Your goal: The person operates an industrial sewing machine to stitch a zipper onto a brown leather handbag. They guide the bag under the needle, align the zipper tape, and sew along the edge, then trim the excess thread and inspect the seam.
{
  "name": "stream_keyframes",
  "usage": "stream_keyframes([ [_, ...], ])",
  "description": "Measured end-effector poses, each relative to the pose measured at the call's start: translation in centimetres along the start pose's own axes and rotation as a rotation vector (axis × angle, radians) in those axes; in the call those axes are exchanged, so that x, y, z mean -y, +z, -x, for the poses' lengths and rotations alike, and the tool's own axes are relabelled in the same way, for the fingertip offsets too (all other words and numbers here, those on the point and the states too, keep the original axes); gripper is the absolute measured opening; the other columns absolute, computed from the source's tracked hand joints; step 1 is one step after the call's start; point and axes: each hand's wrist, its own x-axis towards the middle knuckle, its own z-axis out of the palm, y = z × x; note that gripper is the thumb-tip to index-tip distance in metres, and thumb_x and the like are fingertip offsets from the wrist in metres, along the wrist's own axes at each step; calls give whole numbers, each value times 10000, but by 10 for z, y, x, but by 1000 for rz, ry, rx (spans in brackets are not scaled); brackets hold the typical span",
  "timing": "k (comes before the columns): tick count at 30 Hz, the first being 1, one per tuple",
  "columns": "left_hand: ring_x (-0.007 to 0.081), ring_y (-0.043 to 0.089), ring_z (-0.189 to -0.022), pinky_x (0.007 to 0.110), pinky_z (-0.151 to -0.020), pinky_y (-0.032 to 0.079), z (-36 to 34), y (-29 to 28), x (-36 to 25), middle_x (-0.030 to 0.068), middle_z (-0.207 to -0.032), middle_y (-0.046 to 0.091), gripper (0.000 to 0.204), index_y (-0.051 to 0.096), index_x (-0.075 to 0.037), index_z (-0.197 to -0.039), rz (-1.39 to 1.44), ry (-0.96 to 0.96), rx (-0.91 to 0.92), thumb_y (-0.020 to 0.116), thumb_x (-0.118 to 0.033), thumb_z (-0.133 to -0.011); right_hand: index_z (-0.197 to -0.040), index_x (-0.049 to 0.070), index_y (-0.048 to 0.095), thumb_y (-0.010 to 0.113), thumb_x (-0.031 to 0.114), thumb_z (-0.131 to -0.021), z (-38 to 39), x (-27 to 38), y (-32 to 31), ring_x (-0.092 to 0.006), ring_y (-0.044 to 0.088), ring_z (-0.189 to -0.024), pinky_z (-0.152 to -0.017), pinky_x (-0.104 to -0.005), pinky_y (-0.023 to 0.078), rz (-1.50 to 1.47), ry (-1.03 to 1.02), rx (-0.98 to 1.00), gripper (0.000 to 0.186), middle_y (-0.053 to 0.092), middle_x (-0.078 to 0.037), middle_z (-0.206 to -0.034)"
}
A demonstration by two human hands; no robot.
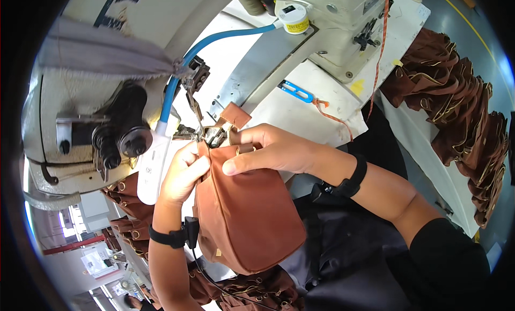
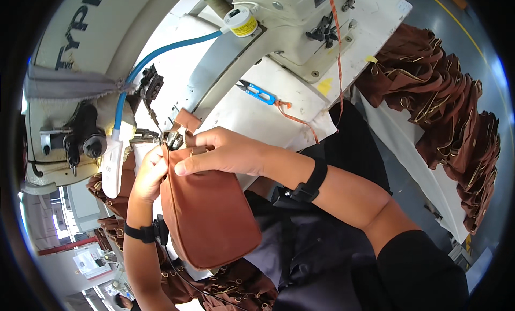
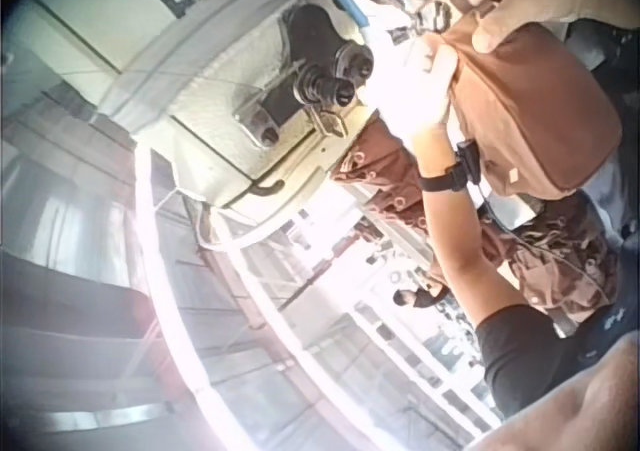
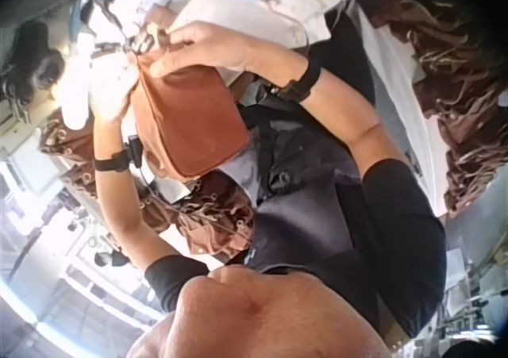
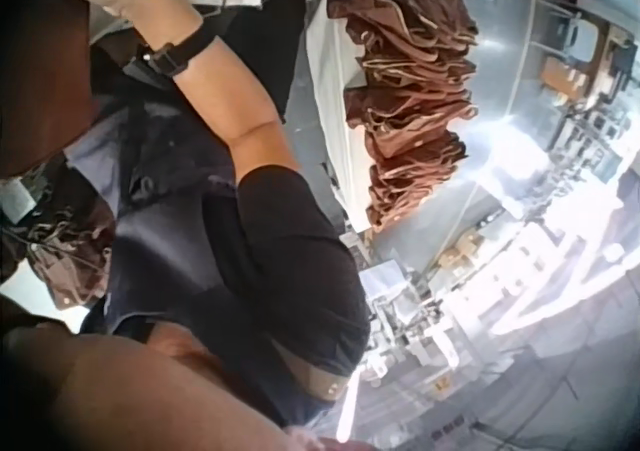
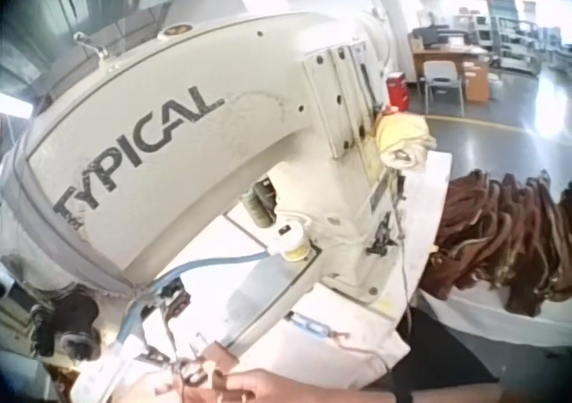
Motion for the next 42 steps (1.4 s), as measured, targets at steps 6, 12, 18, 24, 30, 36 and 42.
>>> stream_keyframes([
  [6, 36, 494, -858, 213, -768, 424, 11, 28, 1, -45, -954, 577, 236, 634, -45, -1106, -139, 174, -200, 711, -205, -951, -985, 58, 713, 789, 219, -946, 5, 8, 15, 8, 429, -749, -660, -201, 343, -64, 3, -128, 182, 515, 110, -806],
  [12, 118, 502, -968, 286, -927, 425, 5, 41, 18, 7, -1029, 546, 217, 602, -27, -1105, -215, 383, -242, 624, -223, -1015, -1159, 5, 734, 750, 131, -941, 3, 21, 15, 17, 443, -724, -625, -192, 347, 62, 35, -110, 252, 551, 102, -817],
  [18, 207, 505, -879, 333, -835, 451, 10, 46, 5, 94, -981, 535, 298, 588, 2, -1077, -495, 394, -273, 643, -284, -1011, -1234, -5, 718, 717, 63, -937, 1, 27, 14, 12, 432, -709, -629, -200, 345, 15, 73, -124, 305, 530, 105, -808],
  [24, 215, 486, -803, 348, -759, 442, 10, 45, 0, 78, -889, 503, 310, 583, -4, -1030, -545, 350, -271, 676, -297, -989, -1184, 0, 743, 728, 72, -940, -3, 16, 8, 2, 503, -748, -669, -206, 395, 9, 93, -152, 254, 625, 81, -859],
  [30, 162, 556, -934, 327, -885, 476, 13, 45, -7, 64, -1001, 607, 311, 625, -21, -1142, -484, 291, -235, 645, -308, -1026, -1206, -6, 749, 729, 115, -951, -6, 19, 7, 4, 517, -770, -684, -198, 403, 37, 106, -137, 284, 648, 76, -888],
  [36, 129, 561, -1017, 304, -961, 465, 13, 46, -14, 47, -1078, 633, 363, 624, -15, -1218, -363, 206, -195, 647, -328, -1036, -1230, -16, 743, 729, 120, -949, -8, 21, 8, 6, 496, -753, -671, -190, 384, 10, 82, -151, 312, 631, 81, -864],
  [42, 98, 524, -914, 282, -876, 465, 10, 33, -12, 17, -1016, 632, 314, 657, 6, -1192, -517, 227, -235, 606, -279, -1069, -1191, -17, 757, 722, 133, -955, -7, 29, 18, 2, 483, -739, -653, -193, 372, 74, 94, -223, 282, 608, 85, -826],
])
